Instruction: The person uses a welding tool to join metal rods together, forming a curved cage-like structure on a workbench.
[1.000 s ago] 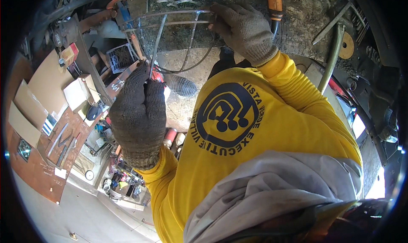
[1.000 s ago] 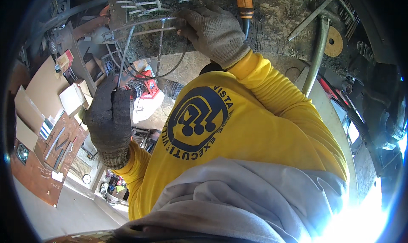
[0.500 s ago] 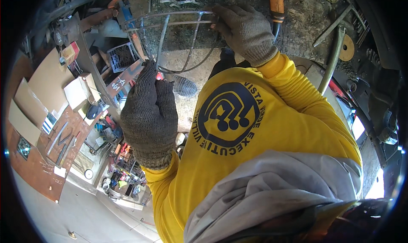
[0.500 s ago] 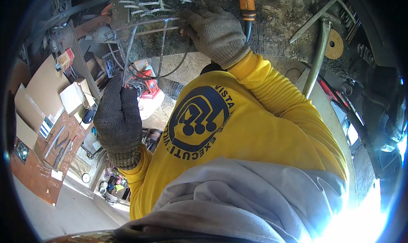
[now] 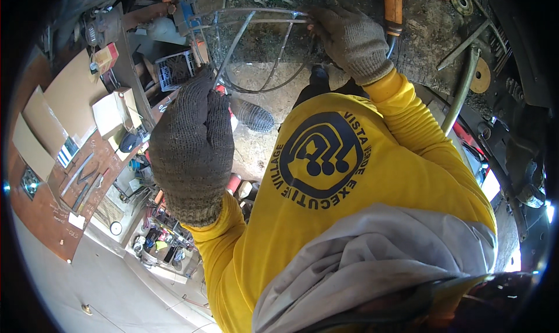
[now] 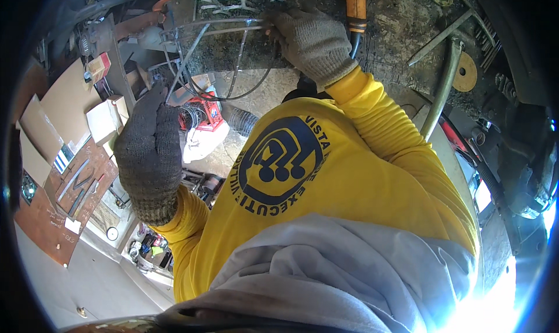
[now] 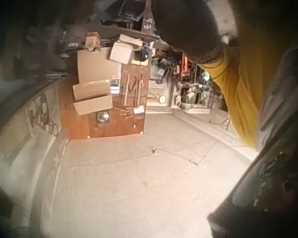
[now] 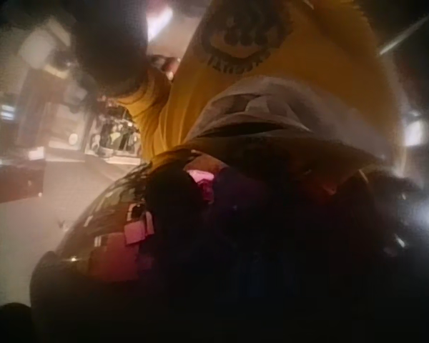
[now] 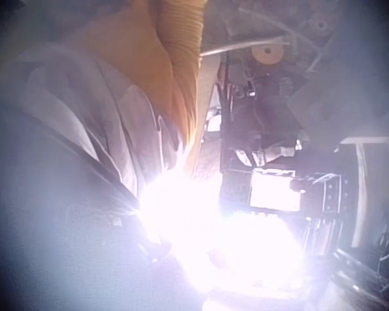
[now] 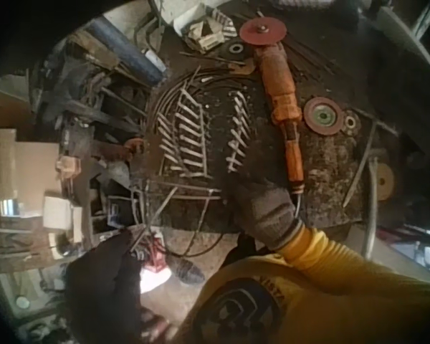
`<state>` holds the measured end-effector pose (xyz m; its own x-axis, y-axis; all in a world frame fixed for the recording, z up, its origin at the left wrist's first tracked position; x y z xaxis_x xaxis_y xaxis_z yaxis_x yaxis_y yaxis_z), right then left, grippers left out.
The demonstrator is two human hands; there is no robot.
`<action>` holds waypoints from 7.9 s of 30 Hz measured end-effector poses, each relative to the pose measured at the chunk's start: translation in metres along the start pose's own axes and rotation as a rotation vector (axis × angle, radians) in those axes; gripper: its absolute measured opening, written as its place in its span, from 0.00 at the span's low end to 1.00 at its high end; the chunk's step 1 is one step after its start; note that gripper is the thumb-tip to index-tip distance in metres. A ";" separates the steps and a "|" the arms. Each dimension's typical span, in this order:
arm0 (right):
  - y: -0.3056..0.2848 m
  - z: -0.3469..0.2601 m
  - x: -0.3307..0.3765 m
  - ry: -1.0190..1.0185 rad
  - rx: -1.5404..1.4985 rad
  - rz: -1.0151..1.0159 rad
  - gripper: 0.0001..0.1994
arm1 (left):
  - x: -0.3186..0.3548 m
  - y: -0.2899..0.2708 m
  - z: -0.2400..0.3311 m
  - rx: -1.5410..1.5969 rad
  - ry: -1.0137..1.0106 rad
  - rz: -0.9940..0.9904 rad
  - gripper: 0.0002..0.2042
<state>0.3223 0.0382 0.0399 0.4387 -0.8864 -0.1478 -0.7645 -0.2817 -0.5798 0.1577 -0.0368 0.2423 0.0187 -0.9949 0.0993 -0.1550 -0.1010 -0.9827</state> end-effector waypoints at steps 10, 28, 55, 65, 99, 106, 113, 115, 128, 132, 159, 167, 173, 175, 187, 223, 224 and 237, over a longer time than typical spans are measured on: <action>-0.002 0.005 0.006 0.042 -0.211 -0.034 0.19 | 0.008 0.012 -0.002 0.069 -0.026 0.019 0.12; -0.003 -0.005 0.014 -0.114 -0.133 0.033 0.11 | 0.012 0.018 -0.013 0.143 -0.118 0.001 0.12; -0.006 -0.017 0.011 -0.163 -0.191 0.023 0.09 | 0.025 0.025 -0.021 0.164 -0.139 0.004 0.12; -0.021 -0.007 0.022 0.016 -0.471 0.112 0.10 | 0.028 0.025 -0.021 0.191 -0.160 0.011 0.12; -0.211 0.001 0.253 0.019 -0.151 1.289 0.15 | 0.025 0.022 -0.025 -0.001 -0.013 0.229 0.12; -0.244 0.057 0.329 0.373 -0.167 1.516 0.24 | 0.014 0.020 -0.027 -0.005 -0.022 0.224 0.13; -0.237 0.082 0.343 0.578 -0.202 1.553 0.24 | 0.020 0.026 -0.035 -0.090 -0.016 0.299 0.10; -0.238 0.110 0.360 0.653 -0.027 1.549 0.22 | 0.019 0.030 -0.035 -0.190 0.093 0.313 0.11; -0.260 0.049 0.352 0.804 0.076 1.653 0.28 | -0.013 0.043 -0.022 -0.026 0.173 0.205 0.13; -0.258 0.056 0.330 0.580 0.224 1.858 0.27 | 0.009 0.030 -0.039 -0.105 0.099 0.160 0.15; -0.350 0.127 0.416 0.757 -0.197 1.419 0.18 | -0.007 0.050 -0.053 -0.063 0.264 0.379 0.08; -0.377 0.129 0.402 0.600 -0.349 1.450 0.17 | -0.006 0.052 -0.056 -0.040 0.197 0.309 0.09; -0.401 0.046 0.350 0.468 -0.412 1.259 0.16 | -0.001 0.053 -0.050 -0.076 0.162 0.281 0.09; -0.396 0.016 0.318 0.400 -0.111 0.873 0.12 | 0.002 0.050 -0.049 -0.032 0.122 0.287 0.09; -0.198 0.021 0.136 0.188 -1.090 0.698 0.15 | -0.002 0.052 -0.043 -0.125 0.077 0.248 0.09; -0.145 0.090 0.126 0.727 -1.307 0.132 0.24 | 0.000 0.050 -0.028 -0.009 -0.149 0.176 0.11; -0.144 0.089 0.124 0.717 -1.314 0.122 0.23 | 0.001 0.051 -0.028 0.003 -0.146 0.173 0.11; -0.143 0.107 0.129 0.743 -1.260 0.107 0.25 | 0.004 0.051 -0.017 -0.105 -0.121 0.154 0.11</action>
<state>0.5390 0.0034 0.0179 0.3139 -0.7946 0.5197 -0.8463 0.0141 0.5326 0.1333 -0.0458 0.1952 0.1041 -0.9916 -0.0767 -0.2668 0.0465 -0.9626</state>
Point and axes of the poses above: each hand's wrist, its own x-axis away from the middle knuckle, its own y-axis out of the palm, z = x × y, the point moved 6 cm from there along -x, towards the middle knuckle, and after that the axes turned 14 degrees about -x, right-handed, at the moved point
